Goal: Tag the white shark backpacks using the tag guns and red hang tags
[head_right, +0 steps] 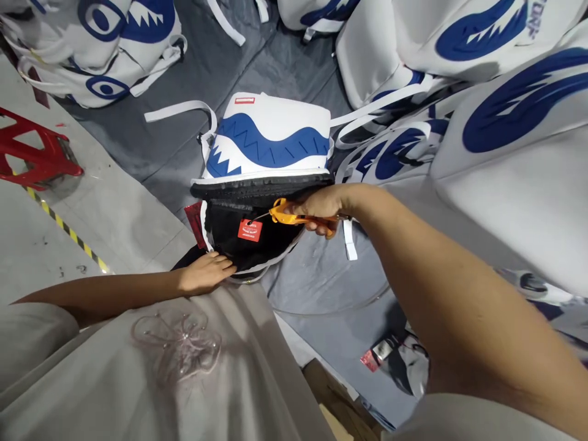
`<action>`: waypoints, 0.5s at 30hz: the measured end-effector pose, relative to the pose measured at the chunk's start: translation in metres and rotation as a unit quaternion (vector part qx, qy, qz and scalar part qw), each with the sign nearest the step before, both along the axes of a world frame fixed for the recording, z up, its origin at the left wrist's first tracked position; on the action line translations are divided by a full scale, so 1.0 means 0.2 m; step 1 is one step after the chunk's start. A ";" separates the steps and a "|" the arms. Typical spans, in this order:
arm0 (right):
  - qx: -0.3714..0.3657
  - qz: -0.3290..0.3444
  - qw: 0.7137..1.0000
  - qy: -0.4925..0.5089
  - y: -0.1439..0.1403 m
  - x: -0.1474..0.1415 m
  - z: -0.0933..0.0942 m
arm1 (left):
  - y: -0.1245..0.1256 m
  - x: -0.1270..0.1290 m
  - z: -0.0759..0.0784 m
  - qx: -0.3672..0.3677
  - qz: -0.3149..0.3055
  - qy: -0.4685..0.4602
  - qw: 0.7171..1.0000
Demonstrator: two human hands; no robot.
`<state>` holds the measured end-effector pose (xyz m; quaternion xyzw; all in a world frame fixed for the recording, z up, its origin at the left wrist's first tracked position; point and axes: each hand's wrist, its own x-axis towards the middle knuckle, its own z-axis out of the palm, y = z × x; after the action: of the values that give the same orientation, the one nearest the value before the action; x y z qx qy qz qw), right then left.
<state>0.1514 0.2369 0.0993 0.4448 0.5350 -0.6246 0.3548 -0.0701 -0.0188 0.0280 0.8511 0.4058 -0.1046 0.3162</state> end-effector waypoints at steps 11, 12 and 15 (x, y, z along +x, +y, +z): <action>0.103 -0.336 0.929 0.112 -0.51 0.02 -0.12 | 0.34 -0.23 0.21 0.349 0.392 -0.100 0.845; 0.090 -0.408 0.899 0.128 -0.63 0.02 -0.16 | 0.42 -0.27 0.23 0.319 0.404 -0.129 0.847; 0.033 -0.646 0.738 0.194 -0.95 -0.01 -0.30 | 0.59 -0.33 0.24 0.244 0.426 -0.240 0.838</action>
<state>0.1495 0.0473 0.0386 0.5638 0.1968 -0.7588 -0.2600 -0.1356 0.0998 0.0757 0.6422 0.6519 0.3504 0.1996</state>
